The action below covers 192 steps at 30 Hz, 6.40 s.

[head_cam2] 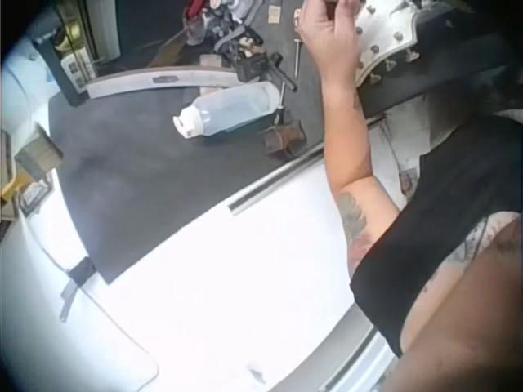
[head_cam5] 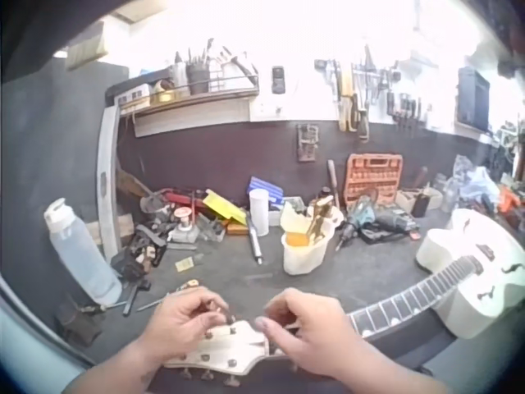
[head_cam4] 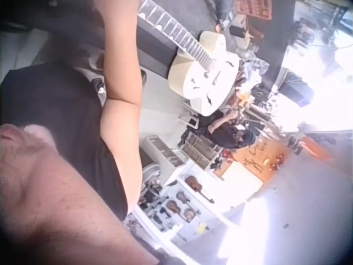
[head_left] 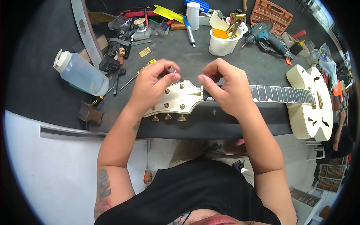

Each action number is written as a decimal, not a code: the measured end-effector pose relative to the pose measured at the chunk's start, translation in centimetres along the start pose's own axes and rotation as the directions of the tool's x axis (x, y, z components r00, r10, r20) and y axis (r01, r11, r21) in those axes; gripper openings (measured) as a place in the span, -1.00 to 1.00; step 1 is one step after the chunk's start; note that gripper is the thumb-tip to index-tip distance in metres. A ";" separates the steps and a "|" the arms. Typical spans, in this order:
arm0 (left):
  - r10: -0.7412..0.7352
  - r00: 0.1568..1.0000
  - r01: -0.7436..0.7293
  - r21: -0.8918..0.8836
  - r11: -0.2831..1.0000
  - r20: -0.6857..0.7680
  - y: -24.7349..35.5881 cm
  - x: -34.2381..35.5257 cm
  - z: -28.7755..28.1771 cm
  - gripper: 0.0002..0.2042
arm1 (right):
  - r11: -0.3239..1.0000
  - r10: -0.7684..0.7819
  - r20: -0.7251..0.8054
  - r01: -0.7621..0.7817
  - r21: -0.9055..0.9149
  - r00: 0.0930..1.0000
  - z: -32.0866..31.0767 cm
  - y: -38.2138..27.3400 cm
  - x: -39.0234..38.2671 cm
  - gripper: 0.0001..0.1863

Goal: The person unscrews and removes gold tuning pegs from the headstock of a white electric guitar using a screwdriver and by hand, then uses a brush and hammer to clean the headstock and tap components.

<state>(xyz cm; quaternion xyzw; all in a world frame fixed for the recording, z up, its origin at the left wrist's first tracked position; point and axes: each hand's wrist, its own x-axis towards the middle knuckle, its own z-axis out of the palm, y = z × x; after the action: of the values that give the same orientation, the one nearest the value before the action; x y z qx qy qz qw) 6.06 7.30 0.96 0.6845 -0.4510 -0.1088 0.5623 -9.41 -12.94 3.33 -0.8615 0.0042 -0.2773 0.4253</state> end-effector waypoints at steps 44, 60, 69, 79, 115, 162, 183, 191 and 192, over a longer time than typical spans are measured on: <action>-0.083 0.996 0.080 -0.077 0.994 -0.032 -3.6 -0.7 1.5 -0.86 | 0.758 -0.110 0.758 0.548 -0.355 0.643 3.3 -1.3 7.9 -0.82; -0.164 0.986 0.162 0.062 0.985 0.023 -1.4 0.2 1.7 -0.80 | 0.708 0.124 -0.158 -0.199 -0.678 0.980 -21.8 13.2 13.6 -0.65; -0.201 0.975 0.149 -0.388 0.909 -0.098 -2.3 0.1 0.2 -0.90 | 0.286 0.540 -0.129 -0.325 -0.901 0.832 -24.3 27.3 15.1 -0.17; -0.274 0.958 0.225 -0.379 0.897 -0.080 -2.8 0.2 0.1 -0.88 | 0.389 0.431 -0.233 -0.413 -0.824 0.871 -30.8 21.5 15.0 -0.42; -0.138 0.987 0.155 0.625 0.765 -0.077 -5.5 1.8 -2.0 -0.78 | 0.930 -0.016 -0.947 0.352 0.103 0.320 -25.9 -9.4 -25.5 -0.30; -0.132 0.990 0.142 0.490 0.860 -0.055 -2.8 4.8 -1.3 -0.82 | 0.741 0.513 0.161 -0.341 -0.579 0.843 -27.4 20.6 13.5 -0.60; -0.165 0.985 0.162 0.529 0.833 -0.043 -2.1 4.8 -1.4 -0.83 | 0.126 0.495 -0.052 -0.131 -0.983 0.868 -28.9 34.5 18.4 -0.70; -0.153 0.985 0.168 0.539 0.825 -0.074 -2.4 4.7 -1.6 -0.82 | 0.044 0.677 -0.057 -0.118 -0.992 0.734 -28.5 34.5 20.8 -0.48; -0.144 0.987 0.161 0.538 0.827 -0.074 -2.4 4.7 -1.5 -0.82 | 0.045 0.681 -0.055 -0.117 -0.992 0.730 -28.3 34.8 21.0 -0.48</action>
<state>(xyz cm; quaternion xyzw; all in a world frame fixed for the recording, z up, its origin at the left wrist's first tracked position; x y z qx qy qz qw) 10.95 4.71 1.06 0.8510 -0.3986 -0.0108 0.3419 2.70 -60.92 1.38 -0.9197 0.3314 0.1295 -0.1663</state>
